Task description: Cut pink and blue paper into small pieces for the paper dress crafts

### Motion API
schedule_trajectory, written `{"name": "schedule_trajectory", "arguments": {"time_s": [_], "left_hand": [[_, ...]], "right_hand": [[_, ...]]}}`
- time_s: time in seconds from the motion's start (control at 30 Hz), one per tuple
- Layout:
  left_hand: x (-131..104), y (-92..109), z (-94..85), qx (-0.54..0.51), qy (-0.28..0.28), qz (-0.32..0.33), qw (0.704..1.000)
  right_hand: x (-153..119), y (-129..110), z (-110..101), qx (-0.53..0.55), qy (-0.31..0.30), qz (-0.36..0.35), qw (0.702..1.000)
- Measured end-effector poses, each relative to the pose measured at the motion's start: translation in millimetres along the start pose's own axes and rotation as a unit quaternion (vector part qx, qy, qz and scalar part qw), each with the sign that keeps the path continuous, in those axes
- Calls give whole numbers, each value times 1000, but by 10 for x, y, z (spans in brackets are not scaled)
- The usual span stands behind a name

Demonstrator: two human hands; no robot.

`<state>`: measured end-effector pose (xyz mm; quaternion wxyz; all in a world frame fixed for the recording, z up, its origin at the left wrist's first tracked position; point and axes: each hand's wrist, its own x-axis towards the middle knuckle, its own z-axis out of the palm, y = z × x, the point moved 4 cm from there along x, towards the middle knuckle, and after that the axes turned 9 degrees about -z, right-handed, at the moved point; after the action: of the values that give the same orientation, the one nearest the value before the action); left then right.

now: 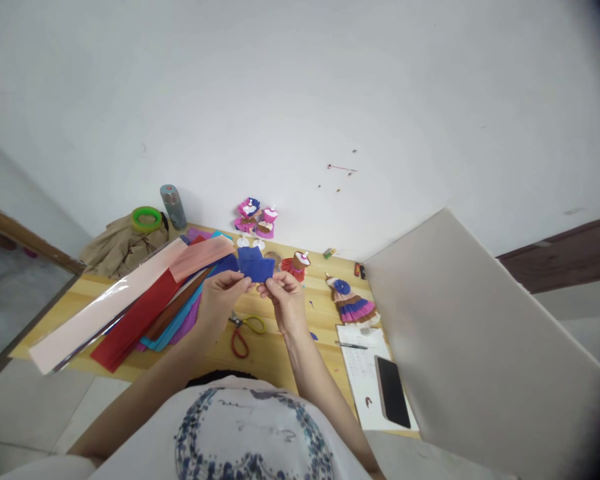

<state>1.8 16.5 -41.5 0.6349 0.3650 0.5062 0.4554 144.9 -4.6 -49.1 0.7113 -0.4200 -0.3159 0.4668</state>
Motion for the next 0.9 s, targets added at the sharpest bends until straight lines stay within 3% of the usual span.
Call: {"name": "schedule_trajectory", "arguments": {"time_s": [0.27, 0.57, 0.77, 0.9], "left_hand": [[-71, -41, -5, 11, 67, 10, 998], [-105, -83, 19, -8, 84, -2, 996], [-115, -85, 57, -66, 61, -25, 996], [-99, -79, 100, -131, 7, -55, 990]], "right_hand": [[-36, 26, 17, 3, 10, 8, 1000], [-39, 38, -7, -34, 37, -27, 998], [-36, 19, -12, -35, 38, -52, 997], [-45, 0, -22, -65, 22, -69, 995]]}}
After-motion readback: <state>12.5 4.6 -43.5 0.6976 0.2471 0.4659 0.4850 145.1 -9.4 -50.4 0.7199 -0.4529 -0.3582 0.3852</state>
